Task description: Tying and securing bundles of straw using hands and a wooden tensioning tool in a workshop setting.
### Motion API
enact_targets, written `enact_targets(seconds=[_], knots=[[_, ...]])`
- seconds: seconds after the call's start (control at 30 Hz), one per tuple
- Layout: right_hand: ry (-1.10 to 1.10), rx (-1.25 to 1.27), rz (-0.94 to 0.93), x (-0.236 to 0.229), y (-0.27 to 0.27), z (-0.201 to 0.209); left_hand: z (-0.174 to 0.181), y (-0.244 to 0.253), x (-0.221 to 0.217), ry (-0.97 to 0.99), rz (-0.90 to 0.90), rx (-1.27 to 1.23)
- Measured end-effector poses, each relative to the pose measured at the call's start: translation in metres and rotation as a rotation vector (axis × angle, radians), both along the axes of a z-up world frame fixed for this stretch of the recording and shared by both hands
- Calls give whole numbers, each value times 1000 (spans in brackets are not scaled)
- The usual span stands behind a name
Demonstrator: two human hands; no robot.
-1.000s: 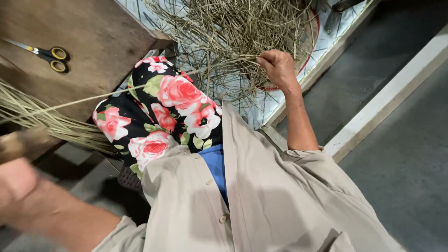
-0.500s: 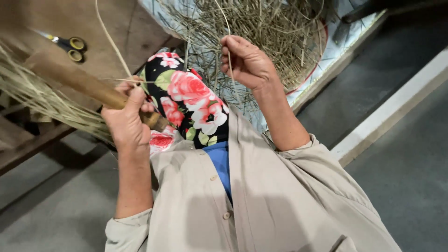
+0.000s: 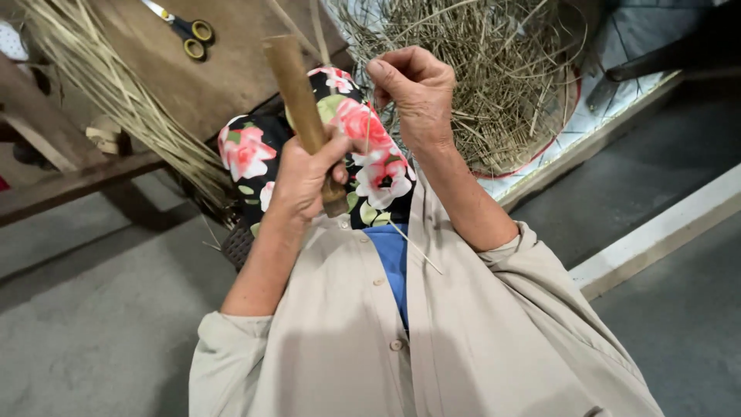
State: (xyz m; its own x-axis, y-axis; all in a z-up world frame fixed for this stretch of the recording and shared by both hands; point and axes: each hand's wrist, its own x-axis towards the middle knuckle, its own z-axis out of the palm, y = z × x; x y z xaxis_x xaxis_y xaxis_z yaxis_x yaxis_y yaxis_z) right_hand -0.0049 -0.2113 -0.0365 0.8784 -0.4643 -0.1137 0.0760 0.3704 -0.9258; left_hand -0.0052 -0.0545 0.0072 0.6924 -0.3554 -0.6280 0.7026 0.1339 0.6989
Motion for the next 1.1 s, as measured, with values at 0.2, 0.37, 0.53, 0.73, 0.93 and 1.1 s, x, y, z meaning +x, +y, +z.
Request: enact_targets(seconds=[0.2, 0.37, 0.53, 0.73, 0.93, 1.1], knots=[[-14, -126, 10, 2, 1, 10, -12, 0, 0, 21, -29, -41], [-16, -242, 6, 15, -5, 11, -33, -2, 4, 109, 31, -66], [-9, -209, -191, 33, -59, -12, -31, 17, 5, 112, -105, -60], [149, 38, -439, 31, -114, -50, -27, 30, -2, 209, -233, -128], [130, 25, -422, 23, -125, -63, -20, 39, -6, 203, -269, -122], [76, 153, -509, 11, -189, -115, -38, 79, -9, 122, -327, -158]])
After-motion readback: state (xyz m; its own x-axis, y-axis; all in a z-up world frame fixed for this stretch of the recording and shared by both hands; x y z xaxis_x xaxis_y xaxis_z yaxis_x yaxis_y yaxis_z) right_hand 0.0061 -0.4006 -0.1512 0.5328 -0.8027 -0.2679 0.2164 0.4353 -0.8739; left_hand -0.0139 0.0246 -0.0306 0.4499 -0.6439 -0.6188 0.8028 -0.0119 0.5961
